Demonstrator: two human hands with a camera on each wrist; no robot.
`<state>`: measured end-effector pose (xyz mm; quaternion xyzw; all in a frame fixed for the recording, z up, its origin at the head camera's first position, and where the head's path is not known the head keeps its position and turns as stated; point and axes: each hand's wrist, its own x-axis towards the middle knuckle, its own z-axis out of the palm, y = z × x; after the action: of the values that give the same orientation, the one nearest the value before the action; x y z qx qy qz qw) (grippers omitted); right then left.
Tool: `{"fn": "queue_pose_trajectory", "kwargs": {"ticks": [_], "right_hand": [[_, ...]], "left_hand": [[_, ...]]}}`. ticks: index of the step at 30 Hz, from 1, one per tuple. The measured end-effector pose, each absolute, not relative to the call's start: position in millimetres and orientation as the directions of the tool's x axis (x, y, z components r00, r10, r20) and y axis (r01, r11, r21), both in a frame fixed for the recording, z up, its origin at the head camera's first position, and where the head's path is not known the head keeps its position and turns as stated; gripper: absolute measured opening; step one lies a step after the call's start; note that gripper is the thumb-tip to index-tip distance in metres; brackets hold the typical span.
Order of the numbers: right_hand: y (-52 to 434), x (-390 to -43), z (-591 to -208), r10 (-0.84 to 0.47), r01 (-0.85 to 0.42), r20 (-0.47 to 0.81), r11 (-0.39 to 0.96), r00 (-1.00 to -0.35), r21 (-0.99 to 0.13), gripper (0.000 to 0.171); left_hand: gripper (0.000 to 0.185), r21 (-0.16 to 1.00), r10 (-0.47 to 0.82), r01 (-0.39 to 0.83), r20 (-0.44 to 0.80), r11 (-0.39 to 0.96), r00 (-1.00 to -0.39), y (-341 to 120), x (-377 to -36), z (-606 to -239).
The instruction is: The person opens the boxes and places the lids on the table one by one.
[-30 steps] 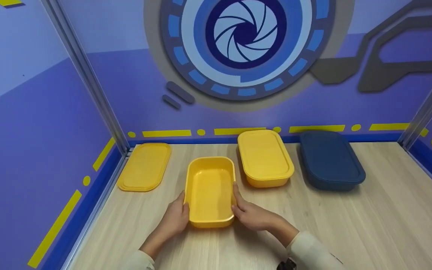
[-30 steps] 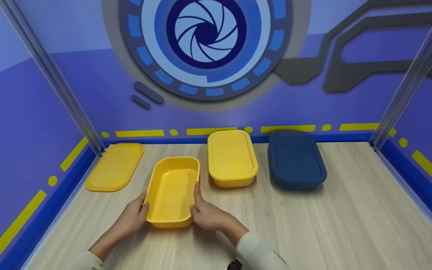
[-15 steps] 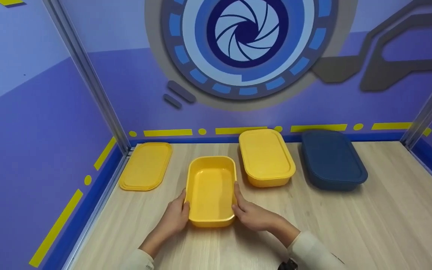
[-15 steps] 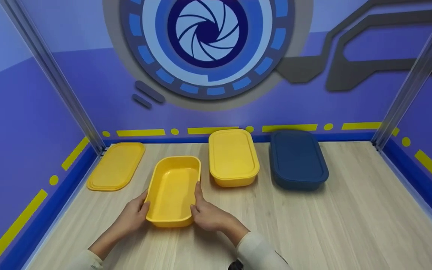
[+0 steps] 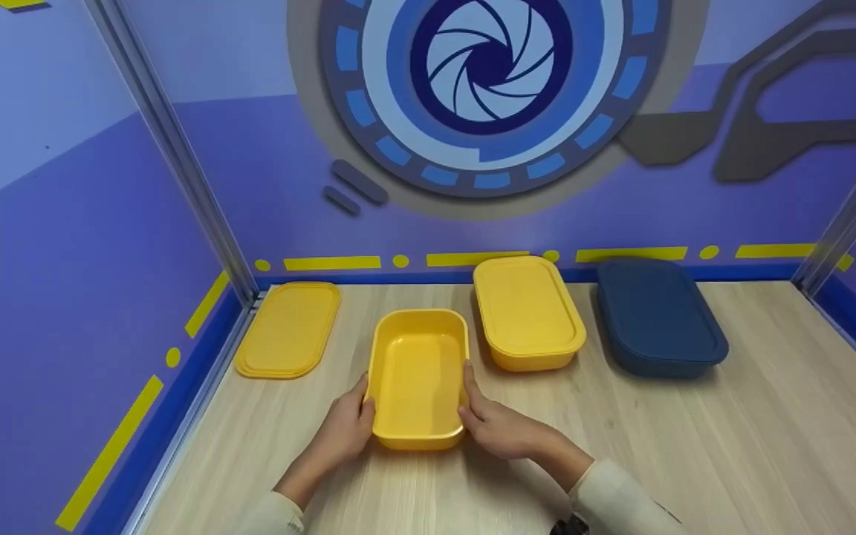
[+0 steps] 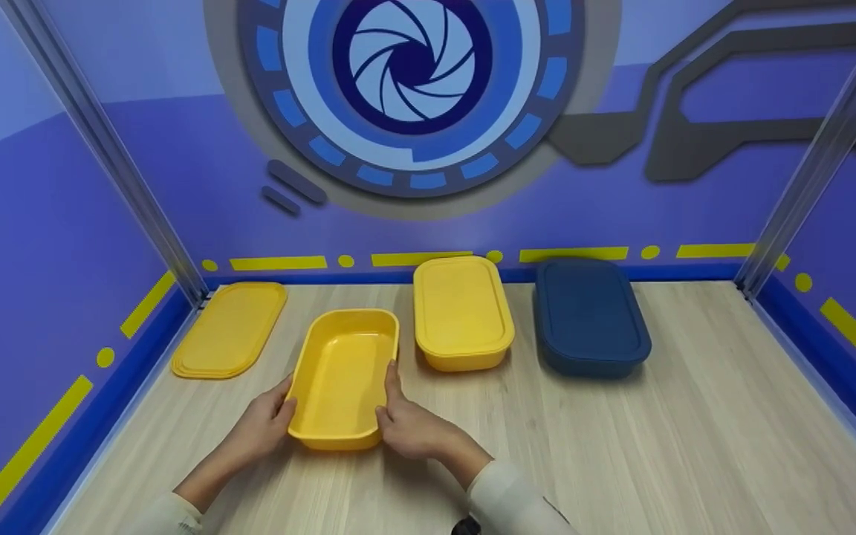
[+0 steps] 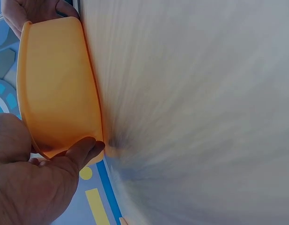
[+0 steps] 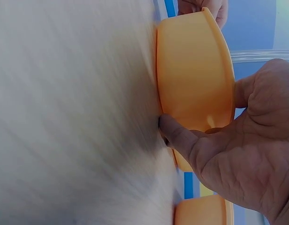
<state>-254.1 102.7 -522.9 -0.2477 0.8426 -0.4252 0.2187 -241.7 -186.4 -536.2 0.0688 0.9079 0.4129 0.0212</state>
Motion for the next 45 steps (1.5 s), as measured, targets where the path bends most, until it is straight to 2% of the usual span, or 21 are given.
{"fn": "queue_pose_trajectory", "kwargs": {"ticks": [23,29,45], "right_hand": [[100.5,-256.2,-525.3,-0.614,-0.248,-0.138,0.501,-0.777,-0.830,0.081],[100.6,-256.3,-523.2,-0.635,-0.255,-0.138,0.488,-0.760,-0.835,0.081],[95.1,-262.1,-520.7,-0.617,-0.259,-0.132,0.502,-0.776,-0.825,0.080]], "left_hand": [[0.054,0.749,0.131,0.130,0.058,0.649,-0.990,-187.8,-245.6,-539.7],[0.056,0.757,0.128,0.104,0.028,0.646,-0.991,-188.7,-245.5,-539.3],[0.055,0.749,0.113,0.101,0.035,0.655,-0.993,-190.5,-248.7,-535.3]]}}
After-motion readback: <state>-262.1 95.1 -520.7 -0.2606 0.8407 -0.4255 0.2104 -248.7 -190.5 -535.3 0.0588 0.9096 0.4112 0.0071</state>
